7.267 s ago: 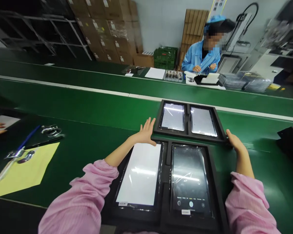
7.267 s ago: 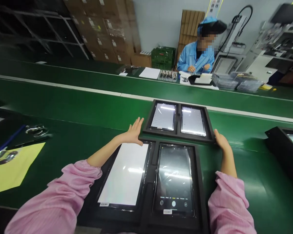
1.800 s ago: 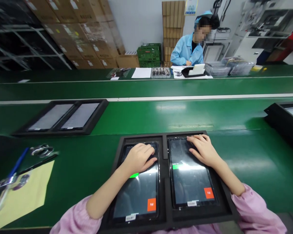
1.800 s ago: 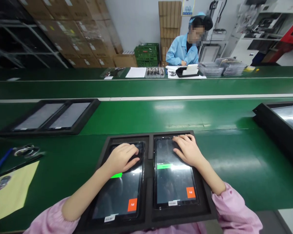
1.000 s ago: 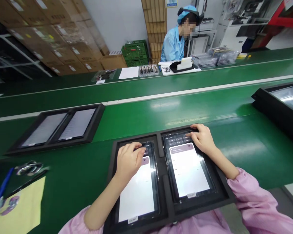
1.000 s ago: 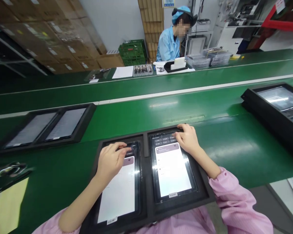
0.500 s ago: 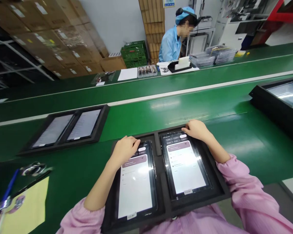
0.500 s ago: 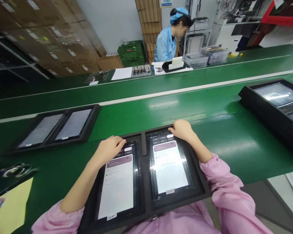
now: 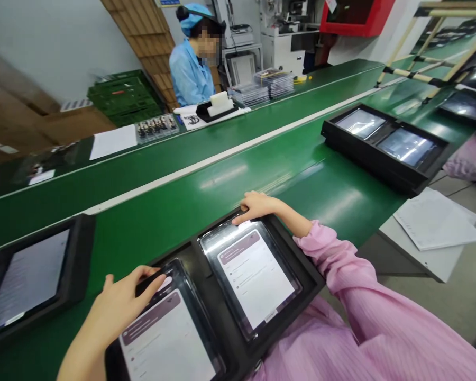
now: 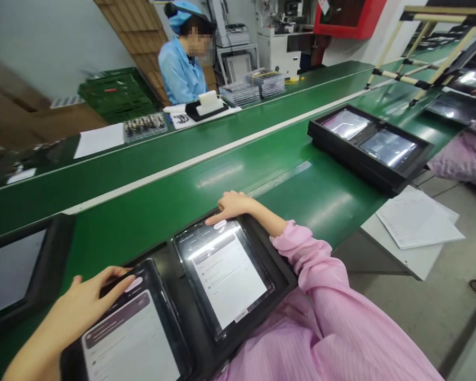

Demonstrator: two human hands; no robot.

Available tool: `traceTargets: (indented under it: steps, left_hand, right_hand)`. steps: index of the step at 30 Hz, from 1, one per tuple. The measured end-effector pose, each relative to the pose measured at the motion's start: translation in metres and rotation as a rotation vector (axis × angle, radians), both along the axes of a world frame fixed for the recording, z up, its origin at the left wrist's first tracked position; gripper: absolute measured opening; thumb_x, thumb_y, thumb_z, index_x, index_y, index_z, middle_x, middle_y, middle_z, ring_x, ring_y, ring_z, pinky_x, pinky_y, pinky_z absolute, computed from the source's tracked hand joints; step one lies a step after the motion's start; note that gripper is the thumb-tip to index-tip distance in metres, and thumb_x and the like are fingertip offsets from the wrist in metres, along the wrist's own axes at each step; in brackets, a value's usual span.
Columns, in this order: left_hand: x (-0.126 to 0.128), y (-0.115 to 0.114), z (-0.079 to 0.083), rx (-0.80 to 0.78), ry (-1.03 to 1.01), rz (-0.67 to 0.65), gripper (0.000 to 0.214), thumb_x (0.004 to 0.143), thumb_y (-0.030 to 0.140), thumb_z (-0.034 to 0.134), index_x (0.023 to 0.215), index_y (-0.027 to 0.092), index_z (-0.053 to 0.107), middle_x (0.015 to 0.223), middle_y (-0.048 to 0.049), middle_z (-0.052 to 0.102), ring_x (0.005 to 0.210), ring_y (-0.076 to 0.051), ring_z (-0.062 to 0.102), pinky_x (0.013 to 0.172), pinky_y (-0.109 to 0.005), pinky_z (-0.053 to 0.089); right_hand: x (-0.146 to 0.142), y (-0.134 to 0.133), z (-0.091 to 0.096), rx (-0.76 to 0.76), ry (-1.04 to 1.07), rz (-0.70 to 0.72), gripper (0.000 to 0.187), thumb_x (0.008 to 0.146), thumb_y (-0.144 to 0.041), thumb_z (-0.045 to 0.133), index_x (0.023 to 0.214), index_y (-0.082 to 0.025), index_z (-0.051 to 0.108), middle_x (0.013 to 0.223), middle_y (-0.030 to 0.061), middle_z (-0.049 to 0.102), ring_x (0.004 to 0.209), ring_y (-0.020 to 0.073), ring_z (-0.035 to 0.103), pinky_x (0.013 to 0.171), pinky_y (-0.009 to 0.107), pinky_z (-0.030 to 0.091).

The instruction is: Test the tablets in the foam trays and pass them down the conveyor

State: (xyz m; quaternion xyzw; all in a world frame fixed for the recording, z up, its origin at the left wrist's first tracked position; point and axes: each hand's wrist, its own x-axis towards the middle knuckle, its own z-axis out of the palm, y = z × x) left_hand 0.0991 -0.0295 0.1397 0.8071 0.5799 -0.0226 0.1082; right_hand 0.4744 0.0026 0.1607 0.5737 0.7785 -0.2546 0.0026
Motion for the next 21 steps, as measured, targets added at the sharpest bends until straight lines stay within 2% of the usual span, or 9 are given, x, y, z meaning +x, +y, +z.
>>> traceTargets:
  steps: [3, 5, 10, 15, 17, 21]
  left_hand:
    - [0.006, -0.001, 0.006, -0.077, 0.036, 0.107, 0.048, 0.074, 0.073, 0.038, 0.085, 0.032, 0.059, 0.081, 0.0047, 0.076, 0.076, -0.034, 0.07, 0.099, -0.068, 0.044]
    - [0.01, -0.003, 0.01, -0.082, 0.03, 0.099, 0.047, 0.075, 0.072, 0.038, 0.086, 0.031, 0.058, 0.086, 0.0042, 0.077, 0.076, -0.033, 0.07, 0.101, -0.068, 0.043]
    - [0.017, -0.009, 0.015, -0.076, 0.006, 0.082, 0.046, 0.08, 0.067, 0.037, 0.088, 0.027, 0.058, 0.099, -0.0075, 0.078, 0.082, -0.035, 0.071, 0.107, -0.071, 0.037]
    - [0.019, -0.012, 0.015, -0.07, 0.002, 0.093, 0.049, 0.078, 0.069, 0.041, 0.089, 0.025, 0.059, 0.094, -0.0117, 0.077, 0.089, -0.039, 0.072, 0.11, -0.073, 0.032]
    - [0.018, -0.012, 0.015, -0.066, -0.022, 0.085, 0.048, 0.077, 0.068, 0.041, 0.088, 0.025, 0.058, 0.094, -0.0122, 0.077, 0.086, -0.038, 0.072, 0.111, -0.074, 0.029]
    - [0.009, -0.01, 0.008, -0.066, -0.079, 0.065, 0.046, 0.083, 0.066, 0.032, 0.082, 0.027, 0.056, 0.095, -0.007, 0.077, 0.08, -0.033, 0.072, 0.114, -0.073, 0.025]
  right_hand:
    - [0.0, 0.0, -0.002, -0.006, 0.008, 0.018, 0.052, 0.083, -0.071, 0.064, 0.086, -0.019, 0.062, 0.113, 0.0103, 0.06, 0.11, 0.0283, 0.055, 0.093, 0.037, 0.042]
    - [0.001, 0.0, -0.003, -0.021, 0.031, 0.036, 0.048, 0.083, -0.067, 0.067, 0.087, -0.02, 0.06, 0.112, 0.0091, 0.059, 0.11, 0.0281, 0.054, 0.095, 0.038, 0.041]
    - [0.004, 0.001, -0.005, -0.035, 0.067, 0.061, 0.044, 0.082, -0.061, 0.071, 0.088, -0.019, 0.058, 0.11, 0.0082, 0.056, 0.11, 0.0278, 0.053, 0.097, 0.038, 0.039]
    - [0.006, 0.002, -0.011, -0.029, 0.104, 0.065, 0.046, 0.08, -0.063, 0.071, 0.089, -0.02, 0.058, 0.107, 0.0068, 0.056, 0.107, 0.0269, 0.052, 0.095, 0.037, 0.039]
    - [0.007, 0.003, -0.012, -0.032, 0.116, 0.068, 0.046, 0.08, -0.063, 0.071, 0.089, -0.02, 0.058, 0.106, 0.0065, 0.056, 0.107, 0.0268, 0.052, 0.095, 0.037, 0.039]
    - [0.009, 0.004, -0.012, -0.039, 0.118, 0.077, 0.045, 0.078, -0.061, 0.073, 0.09, -0.02, 0.058, 0.107, 0.0066, 0.056, 0.108, 0.0268, 0.052, 0.094, 0.035, 0.039]
